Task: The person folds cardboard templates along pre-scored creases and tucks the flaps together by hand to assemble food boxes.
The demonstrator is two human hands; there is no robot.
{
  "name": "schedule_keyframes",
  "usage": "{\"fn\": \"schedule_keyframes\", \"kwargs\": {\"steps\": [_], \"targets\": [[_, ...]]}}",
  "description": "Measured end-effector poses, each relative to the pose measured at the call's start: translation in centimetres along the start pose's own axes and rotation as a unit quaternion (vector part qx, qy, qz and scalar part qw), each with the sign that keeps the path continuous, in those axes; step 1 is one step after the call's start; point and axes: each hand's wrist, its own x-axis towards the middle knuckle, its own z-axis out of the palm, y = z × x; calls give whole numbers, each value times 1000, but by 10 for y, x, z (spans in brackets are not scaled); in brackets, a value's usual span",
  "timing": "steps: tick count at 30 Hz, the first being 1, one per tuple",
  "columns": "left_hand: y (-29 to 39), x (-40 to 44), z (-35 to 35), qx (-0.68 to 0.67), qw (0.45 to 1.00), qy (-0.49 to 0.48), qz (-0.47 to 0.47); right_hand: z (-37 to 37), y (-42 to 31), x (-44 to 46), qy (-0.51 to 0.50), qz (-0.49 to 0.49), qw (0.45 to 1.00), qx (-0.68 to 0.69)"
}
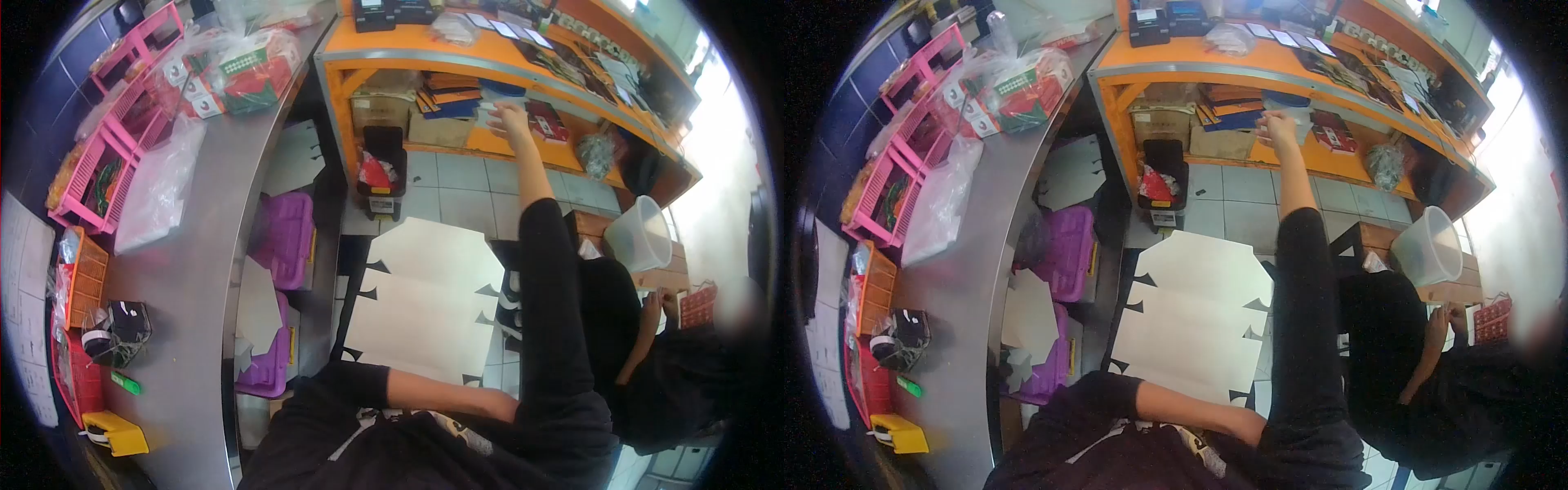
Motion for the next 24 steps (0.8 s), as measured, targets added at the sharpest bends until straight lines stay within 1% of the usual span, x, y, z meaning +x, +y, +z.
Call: {"fn": "schedule_keyframes", "kwargs": {"steps": [1, 3, 4, 5, 6, 8, 9, 10, 11, 12, 13, 14, 15, 16, 17, 18, 19, 20, 21, 22, 23, 24], "targets": [[6, -9, -1, -21, 1000, -17, 4, 1, 5, 1, -4, 3, 1000, -1], [9, -30, -9, -63, 998, -24, -18, 0, 15, 0, -72, -119, 978, -155], [9, -41, -14, -85, 996, -10, -37, 0, 24, -8, -76, -117, 978, -155], [8, -53, -22, -121, 990, 21, -67, -2, 33, -18, -112, -107, 979, -131], [9, -61, -27, -211, 971, 81, -82, -2, 44, -23, -149, -93, 979, -107], [13, -77, -36, -383, 897, 209, -77, 2, 79, -23, -157, -92, 979, -89], [-4, -65, -34, -560, 790, 251, -3, -6, 104, -32, -159, -91, 981, -68], [22, -52, -35, -423, 864, 258, 88, -8, 116, -53, -151, -71, 983, -73], [47, -38, -40, -267, 912, 257, 177, 0, 124, -66, -133, -95, 985, -49], [30, -4, -44, -270, 895, 304, 185, 9, 128, -85, -114, -119, 986, -26], [9, 29, -49, -268, 877, 351, 192, 15, 133, -100, -105, -109, 988, -31], [-7, 37, -52, -200, 860, 455, 117, 20, 137, -115, -88, -107, 990, -36], [-23, 39, -56, -126, 825, 550, 37, 21, 138, -130, -73, -105, 991, -41], [-48, 35, -55, -92, 775, 623, -48, 13, 141, -144, -49, -138, 988, -54], [-50, 4, -57, -130, 822, 544, -110, -1, 137, -161, -18, -154, 987, -51], [-63, -20, -52, -38, 849, 508, -141, -18, 134, -178, 14, -172, 984, -47], [-63, -49, -38, 3, 858, 508, -76, -35, 132, -200, 61, -160, 984, -42], [-49, -76, -20, -216, 818, 530, -58, -51, 132, -225, 111, -148, 982, -34], [-54, -108, -6, -251, 783, 569, 7, -70, 137, -250, 142, -140, 978, -56], [-59, -141, 2, -110, 772, 626, 17, -89, 157, -274, 137, -149, 979, -37], [-64, -170, 10, 111, 691, 714, -25, -100, 161, -305, 157, -110, 977, -96], [-48, -199, 18, 329, 582, 719, -189, -121, 196, -326, 145, -109, 964, -196]]}}
